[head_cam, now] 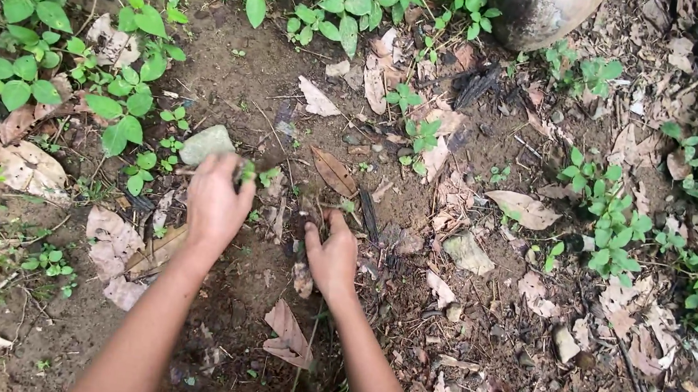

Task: Clearing small debris, leaves, and weeds from a dirt area with bare hands.

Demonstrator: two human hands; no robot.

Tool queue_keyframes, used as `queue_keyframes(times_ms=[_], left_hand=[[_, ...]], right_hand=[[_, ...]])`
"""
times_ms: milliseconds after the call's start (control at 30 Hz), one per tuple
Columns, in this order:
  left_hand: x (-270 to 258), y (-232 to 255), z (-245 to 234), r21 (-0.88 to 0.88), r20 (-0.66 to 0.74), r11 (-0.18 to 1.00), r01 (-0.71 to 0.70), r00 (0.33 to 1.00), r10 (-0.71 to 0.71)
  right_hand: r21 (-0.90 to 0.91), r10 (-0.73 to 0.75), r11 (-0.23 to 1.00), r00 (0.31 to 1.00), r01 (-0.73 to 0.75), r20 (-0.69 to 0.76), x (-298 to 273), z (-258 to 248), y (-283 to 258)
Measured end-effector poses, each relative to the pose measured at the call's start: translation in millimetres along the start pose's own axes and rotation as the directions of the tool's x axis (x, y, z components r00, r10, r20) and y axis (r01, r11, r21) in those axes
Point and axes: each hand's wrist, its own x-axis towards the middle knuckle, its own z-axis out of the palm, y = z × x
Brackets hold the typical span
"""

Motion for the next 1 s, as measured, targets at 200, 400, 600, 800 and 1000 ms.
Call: queue_keyframes(times_ms=[200,400,600,800,1000], left_hand=[[9.5,29.6,-3.8,-0.017,0.157,0.972,-0.235,0.959,0.235],[17.8,-14.7,32.8,0.004,0.213,0.999,-0.05,0.976,0.048],[14.0,-12.5,-13.5,-0.067,0.09,0.978,0.198,0.977,-0.192],[-2.3,-35.0,-18.2,0.108,-0.036,0.993,0.04,0.999,-0.036],[-13.6,-23.0,-13.3,0.243,-0.083,0.966,-0.089,0.99,0.112]], right_hand=[[-0.095,-0.108,0.99,0.994,0.106,-0.02,33.7,20.7,-16.9],[-0.272,-0.087,0.958,0.996,0.087,0.01,37.8,37.2,-27.7],[-0.239,0.084,0.969,0.994,-0.065,0.07,44.7,33.6,-16.0],[-0.157,-0.028,0.986,0.979,0.061,0.204,22.5,45.8,-43.0],[-0.309,-0.468,0.812,0.869,0.495,0.161,-1.2,60.9,-46.0]])
